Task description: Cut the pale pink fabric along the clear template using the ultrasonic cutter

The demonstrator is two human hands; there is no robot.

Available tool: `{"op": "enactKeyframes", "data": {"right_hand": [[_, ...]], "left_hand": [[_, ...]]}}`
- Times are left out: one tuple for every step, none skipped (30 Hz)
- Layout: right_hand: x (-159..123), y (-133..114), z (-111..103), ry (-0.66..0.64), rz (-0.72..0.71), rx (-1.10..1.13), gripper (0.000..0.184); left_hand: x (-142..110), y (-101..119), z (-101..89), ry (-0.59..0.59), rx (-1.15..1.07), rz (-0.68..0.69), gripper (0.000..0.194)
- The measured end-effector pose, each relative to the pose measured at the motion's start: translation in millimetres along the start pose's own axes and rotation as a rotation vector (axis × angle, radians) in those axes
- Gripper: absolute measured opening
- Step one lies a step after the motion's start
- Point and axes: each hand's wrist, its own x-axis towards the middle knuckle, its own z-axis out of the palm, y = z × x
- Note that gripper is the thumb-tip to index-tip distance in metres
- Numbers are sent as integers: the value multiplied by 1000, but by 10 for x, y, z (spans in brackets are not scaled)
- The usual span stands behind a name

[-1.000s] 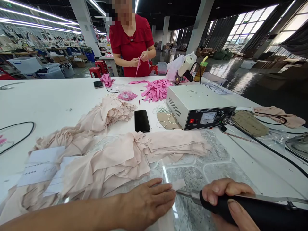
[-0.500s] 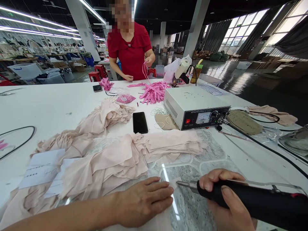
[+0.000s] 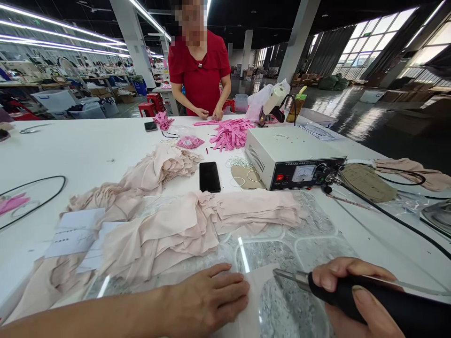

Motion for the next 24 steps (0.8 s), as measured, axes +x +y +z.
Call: {"op": "enactKeyframes", "data": {"right_hand": [[5,-1,8,1,-9,13,12],[13,-3,10,1,-18,19,11],[25,-9,6,2,-21,19,10],[39,-21,-7,11,-24,14,9],[56,-40,-25,23,-24,4,9],[74,-66,-48,20,-22,-11,8],[91,-97,-73,9,-18,-28,8],[107,-131,-97,1,-17,-43,9],[118,-163,-119,-2,-20,-50,10],[125,-188,-138,-5,-23,-50,10],[127,-205,-153,-4,-25,-42,10],[124,-210,-166,9,-31,-28,10],[118,-202,-178,20,-39,-9,9],[110,-185,-190,17,-46,11,9],[102,-162,-204,16,-51,30,8],[92,-139,-219,15,-53,48,8],[83,-120,-235,7,-50,64,7],[73,-111,-254,-2,-43,75,7],[62,-113,-274,-3,-30,77,7],[50,-128,-295,8,-11,72,8],[37,-153,-317,26,10,60,9],[24,-184,-341,46,28,44,10],[9,-217,-366,63,44,26,10],[-5,-246,-392,72,57,13,10]], "left_hand": [[20,-5,-14,-9,0,6,25],[40,-15,-31,-20,-1,16,25],[61,-33,-51,-31,-2,29,25],[81,-57,-74,-44,-4,46,25],[104,-87,-99,-56,-4,66,25],[130,-119,-125,-69,1,88,25],[161,-150,-150,-79,10,107,25],[195,-175,-172,-89,21,119,26],[233,-190,-187,-97,26,123,27],[272,-191,-194,-100,21,121,28],[311,-176,-191,-99,4,110,28],[347,-147,-177,-100,-22,92,28],[377,-107,-153,-98,-51,73,28],[401,-61,-121,-91,-72,49,27],[417,-15,-85,-85,-81,29,26],[428,23,-47,-74,-74,10,24],[434,48,-15,-64,-61,-2,23],[439,56,10,-55,-47,-5,23],[445,45,23,-54,-35,-4,22],[453,16,23,-59,-29,6,22],[466,-27,11,-68,-29,27,22],[482,-79,-11,-80,-33,53,23],[503,-133,-40,-98,-37,81,24],[526,-181,-72,-113,-37,106,25]]}}
